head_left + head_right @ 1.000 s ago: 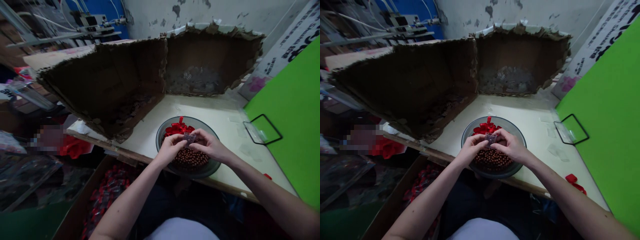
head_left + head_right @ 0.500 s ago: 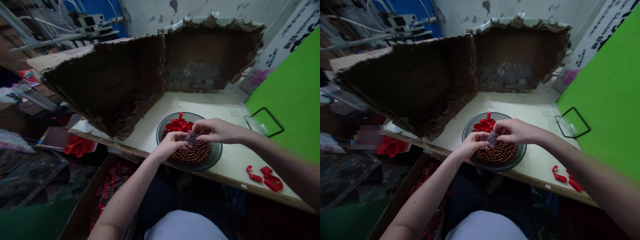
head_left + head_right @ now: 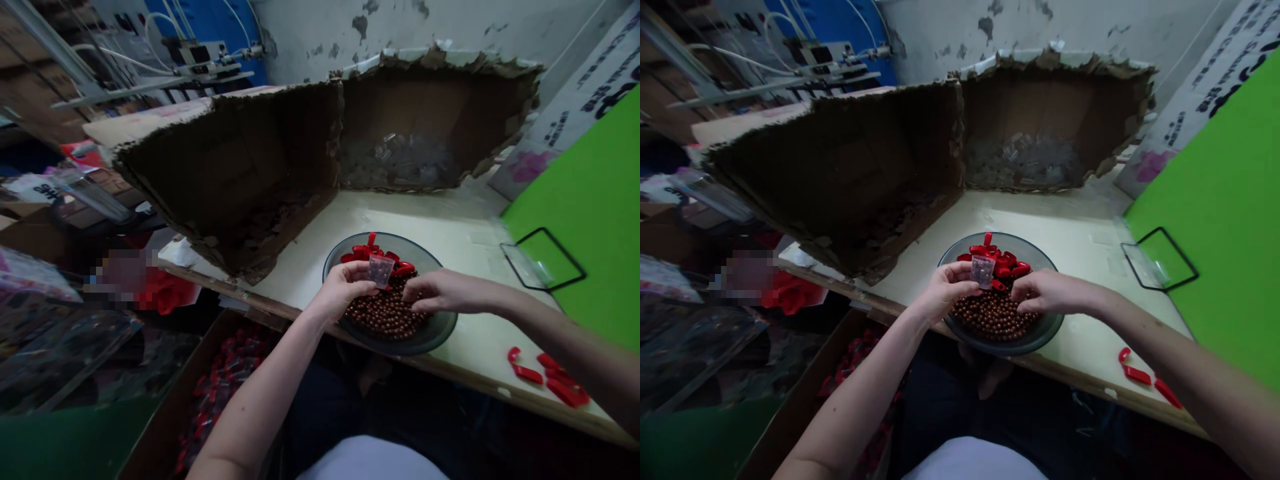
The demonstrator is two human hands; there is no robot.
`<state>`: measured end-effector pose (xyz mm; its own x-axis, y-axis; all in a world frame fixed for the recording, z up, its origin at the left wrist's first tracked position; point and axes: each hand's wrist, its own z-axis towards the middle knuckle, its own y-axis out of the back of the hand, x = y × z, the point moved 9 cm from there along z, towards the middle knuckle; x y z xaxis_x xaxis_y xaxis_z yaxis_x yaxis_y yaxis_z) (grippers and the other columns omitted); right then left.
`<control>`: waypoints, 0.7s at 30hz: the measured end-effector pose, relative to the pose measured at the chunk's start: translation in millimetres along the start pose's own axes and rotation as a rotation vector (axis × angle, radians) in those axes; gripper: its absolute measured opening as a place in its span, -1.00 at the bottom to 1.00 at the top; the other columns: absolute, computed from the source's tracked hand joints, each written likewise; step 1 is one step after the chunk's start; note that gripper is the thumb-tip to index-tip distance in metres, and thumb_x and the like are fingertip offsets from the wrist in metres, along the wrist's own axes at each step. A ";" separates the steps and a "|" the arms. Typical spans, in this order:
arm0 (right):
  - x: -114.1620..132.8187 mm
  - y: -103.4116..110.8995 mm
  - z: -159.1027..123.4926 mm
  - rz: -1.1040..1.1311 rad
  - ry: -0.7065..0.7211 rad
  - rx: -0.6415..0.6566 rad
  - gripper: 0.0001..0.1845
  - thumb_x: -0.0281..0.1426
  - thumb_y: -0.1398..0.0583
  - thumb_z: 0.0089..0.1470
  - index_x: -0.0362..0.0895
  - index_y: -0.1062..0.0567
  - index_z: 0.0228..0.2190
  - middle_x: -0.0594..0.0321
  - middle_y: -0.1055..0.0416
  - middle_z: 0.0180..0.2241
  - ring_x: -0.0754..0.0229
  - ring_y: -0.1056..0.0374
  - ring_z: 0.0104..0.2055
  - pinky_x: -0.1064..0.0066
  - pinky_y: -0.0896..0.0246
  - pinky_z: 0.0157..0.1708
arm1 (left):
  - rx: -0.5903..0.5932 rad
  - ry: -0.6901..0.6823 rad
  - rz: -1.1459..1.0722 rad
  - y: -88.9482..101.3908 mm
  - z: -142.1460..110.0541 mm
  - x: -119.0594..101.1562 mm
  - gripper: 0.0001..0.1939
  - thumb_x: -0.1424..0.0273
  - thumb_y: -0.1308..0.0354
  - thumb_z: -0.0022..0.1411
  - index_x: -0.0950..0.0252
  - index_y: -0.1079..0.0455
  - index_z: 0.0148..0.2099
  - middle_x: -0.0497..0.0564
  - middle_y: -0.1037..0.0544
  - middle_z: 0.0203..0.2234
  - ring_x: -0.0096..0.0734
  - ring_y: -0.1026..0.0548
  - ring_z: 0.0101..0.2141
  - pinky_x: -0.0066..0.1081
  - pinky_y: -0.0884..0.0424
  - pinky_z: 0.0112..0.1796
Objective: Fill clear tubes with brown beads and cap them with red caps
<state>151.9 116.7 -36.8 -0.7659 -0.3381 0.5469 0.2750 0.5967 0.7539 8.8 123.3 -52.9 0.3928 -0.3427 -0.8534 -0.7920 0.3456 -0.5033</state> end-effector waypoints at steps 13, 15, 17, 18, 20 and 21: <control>-5.4 7.4 29.8 -0.151 -0.059 -0.284 -0.82 -0.35 -0.16 0.07 -0.06 -0.56 -0.31 0.20 -0.58 -0.26 0.05 -0.48 -0.20 0.33 -0.29 -0.20 | 0.018 -0.135 -0.049 -25.3 -7.9 -23.2 -0.58 0.49 -0.40 -0.16 0.37 -0.50 -0.15 0.10 -0.62 -0.32 -0.36 -0.55 -0.31 -0.38 -0.45 -0.27; -7.9 -6.6 48.3 -0.189 -0.080 -0.302 -0.82 -0.36 -0.18 0.04 -0.07 -0.56 -0.30 0.14 -0.57 -0.23 -0.01 -0.47 -0.16 0.29 -0.29 -0.17 | 0.002 -0.138 -0.063 -25.9 -8.0 -23.8 -0.56 0.49 -0.42 -0.19 0.37 -0.49 -0.16 0.09 -0.62 -0.34 -0.36 -0.55 -0.33 -0.38 -0.45 -0.27; -8.6 -16.7 63.1 -0.186 -0.100 -0.334 -0.80 -0.35 -0.20 0.04 -0.08 -0.55 -0.26 0.10 -0.56 -0.20 -0.04 -0.44 -0.11 0.27 -0.29 -0.13 | -0.012 -0.138 -0.068 -25.2 -9.0 -25.0 -0.54 0.49 -0.42 -0.20 0.38 -0.49 -0.15 0.09 -0.62 -0.36 -0.36 -0.55 -0.35 -0.37 -0.45 -0.26; -8.4 -20.3 68.4 -0.184 -0.108 -0.350 -0.79 -0.35 -0.20 0.04 -0.08 -0.55 -0.24 0.08 -0.55 -0.18 -0.05 -0.43 -0.09 0.26 -0.28 -0.12 | -0.016 -0.138 -0.066 -24.6 -9.7 -25.8 -0.53 0.49 -0.42 -0.20 0.39 -0.48 -0.14 0.09 -0.62 -0.37 -0.35 -0.56 -0.35 -0.37 -0.44 -0.25; -8.1 -24.8 74.9 -0.177 -0.122 -0.375 -0.78 -0.36 -0.20 0.05 -0.09 -0.53 -0.22 0.06 -0.54 -0.19 -0.05 -0.42 -0.08 0.26 -0.28 -0.12 | -0.020 -0.147 -0.058 -22.4 -11.4 -27.9 -0.53 0.50 -0.40 -0.18 0.39 -0.48 -0.13 0.10 -0.62 -0.36 -0.34 -0.56 -0.34 -0.35 -0.44 -0.23; -8.3 -26.0 76.3 -0.172 -0.127 -0.383 -0.78 -0.38 -0.20 0.04 -0.10 -0.53 -0.22 0.05 -0.54 -0.20 -0.05 -0.42 -0.08 0.26 -0.28 -0.12 | -0.022 -0.152 -0.053 -20.7 -12.2 -28.8 -0.53 0.50 -0.40 -0.18 0.39 -0.48 -0.13 0.10 -0.62 -0.35 -0.34 -0.56 -0.33 -0.35 -0.43 -0.22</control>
<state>106.8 159.5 -88.7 -0.8782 -0.3026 0.3705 0.3145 0.2185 0.9238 8.1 115.3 -16.2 0.4991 -0.2231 -0.8373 -0.7775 0.3113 -0.5464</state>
